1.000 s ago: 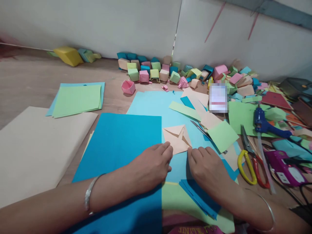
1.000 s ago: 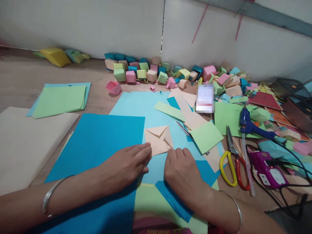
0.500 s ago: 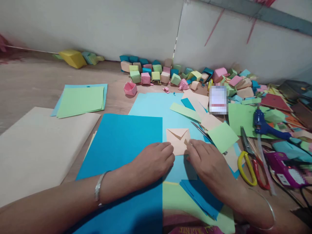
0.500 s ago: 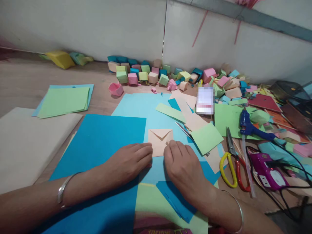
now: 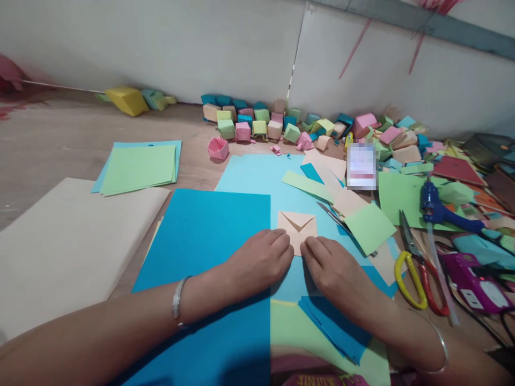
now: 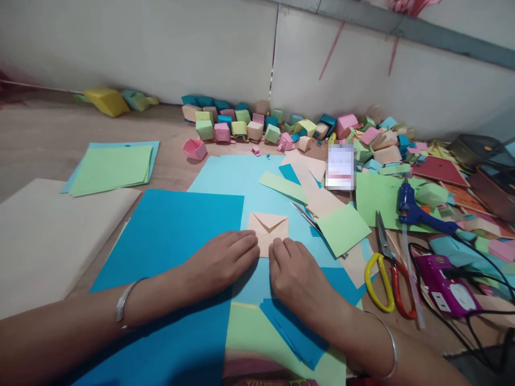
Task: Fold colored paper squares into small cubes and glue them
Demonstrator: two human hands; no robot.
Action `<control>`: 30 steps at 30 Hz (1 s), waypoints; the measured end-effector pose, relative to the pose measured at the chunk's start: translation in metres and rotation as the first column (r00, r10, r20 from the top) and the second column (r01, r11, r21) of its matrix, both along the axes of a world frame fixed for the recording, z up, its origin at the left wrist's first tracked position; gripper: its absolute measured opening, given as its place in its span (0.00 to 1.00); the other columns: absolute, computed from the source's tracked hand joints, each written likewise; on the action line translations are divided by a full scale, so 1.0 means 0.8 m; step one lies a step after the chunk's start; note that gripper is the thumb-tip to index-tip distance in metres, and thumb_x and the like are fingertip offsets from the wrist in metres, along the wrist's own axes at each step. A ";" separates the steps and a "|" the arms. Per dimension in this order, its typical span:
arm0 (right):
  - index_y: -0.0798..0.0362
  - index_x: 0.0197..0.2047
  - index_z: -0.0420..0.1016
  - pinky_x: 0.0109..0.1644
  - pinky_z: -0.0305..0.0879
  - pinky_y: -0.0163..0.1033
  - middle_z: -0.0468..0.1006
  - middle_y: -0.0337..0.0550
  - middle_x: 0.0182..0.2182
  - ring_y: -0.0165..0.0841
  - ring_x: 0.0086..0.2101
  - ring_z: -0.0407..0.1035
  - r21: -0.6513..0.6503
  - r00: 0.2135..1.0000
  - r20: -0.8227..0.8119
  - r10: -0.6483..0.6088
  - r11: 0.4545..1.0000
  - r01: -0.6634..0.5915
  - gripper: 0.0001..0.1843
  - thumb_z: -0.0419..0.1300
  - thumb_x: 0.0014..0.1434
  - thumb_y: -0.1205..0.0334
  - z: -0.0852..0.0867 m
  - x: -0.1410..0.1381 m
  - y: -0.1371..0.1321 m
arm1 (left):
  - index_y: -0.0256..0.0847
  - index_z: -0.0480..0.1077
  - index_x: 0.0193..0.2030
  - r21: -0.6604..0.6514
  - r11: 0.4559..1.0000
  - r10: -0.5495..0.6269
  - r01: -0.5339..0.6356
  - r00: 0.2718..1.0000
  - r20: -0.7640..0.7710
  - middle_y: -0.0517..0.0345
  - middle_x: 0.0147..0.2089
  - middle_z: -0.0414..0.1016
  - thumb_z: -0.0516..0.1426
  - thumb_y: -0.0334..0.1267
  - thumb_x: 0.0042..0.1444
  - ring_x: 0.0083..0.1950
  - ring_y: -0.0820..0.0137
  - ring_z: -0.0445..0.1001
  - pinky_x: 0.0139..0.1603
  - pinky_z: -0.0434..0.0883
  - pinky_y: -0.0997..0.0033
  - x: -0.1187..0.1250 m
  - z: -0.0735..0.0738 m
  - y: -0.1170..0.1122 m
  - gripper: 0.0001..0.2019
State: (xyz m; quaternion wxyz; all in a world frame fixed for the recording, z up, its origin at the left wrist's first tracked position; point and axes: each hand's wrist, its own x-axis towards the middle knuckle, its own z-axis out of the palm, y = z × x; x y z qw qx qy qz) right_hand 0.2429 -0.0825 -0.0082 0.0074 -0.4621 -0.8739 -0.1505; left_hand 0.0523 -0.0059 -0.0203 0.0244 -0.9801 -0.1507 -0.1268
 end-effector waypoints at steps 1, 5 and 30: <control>0.66 0.48 0.73 0.36 0.64 0.47 0.75 0.58 0.38 0.43 0.37 0.67 0.008 1.000 -0.016 0.007 1.000 -0.007 0.15 0.50 0.62 0.79 0.000 0.000 0.001 | 0.32 0.70 0.42 0.016 1.000 -0.003 0.002 1.000 0.013 0.45 0.38 0.73 0.45 0.27 0.66 0.45 0.59 0.72 0.42 0.73 0.59 0.000 0.000 0.000 0.12; 0.68 0.49 0.73 0.36 0.62 0.46 0.75 0.58 0.37 0.44 0.37 0.66 0.055 0.997 -0.068 0.028 0.998 -0.025 0.14 0.52 0.63 0.76 -0.002 -0.001 0.005 | 0.32 0.69 0.44 0.008 1.000 -0.005 0.004 0.997 0.071 0.45 0.38 0.74 0.45 0.29 0.67 0.45 0.60 0.73 0.42 0.73 0.60 -0.001 -0.001 0.000 0.12; 0.53 0.39 0.71 0.37 0.61 0.40 0.76 0.45 0.33 0.37 0.34 0.69 -0.356 0.727 -0.601 -0.332 0.926 0.128 0.12 0.49 0.69 0.57 -0.012 0.009 0.012 | 0.38 0.72 0.39 -0.427 0.894 0.242 -0.136 0.948 0.207 0.53 0.33 0.76 0.48 0.39 0.67 0.35 0.66 0.71 0.33 0.64 0.70 -0.002 -0.004 0.011 0.13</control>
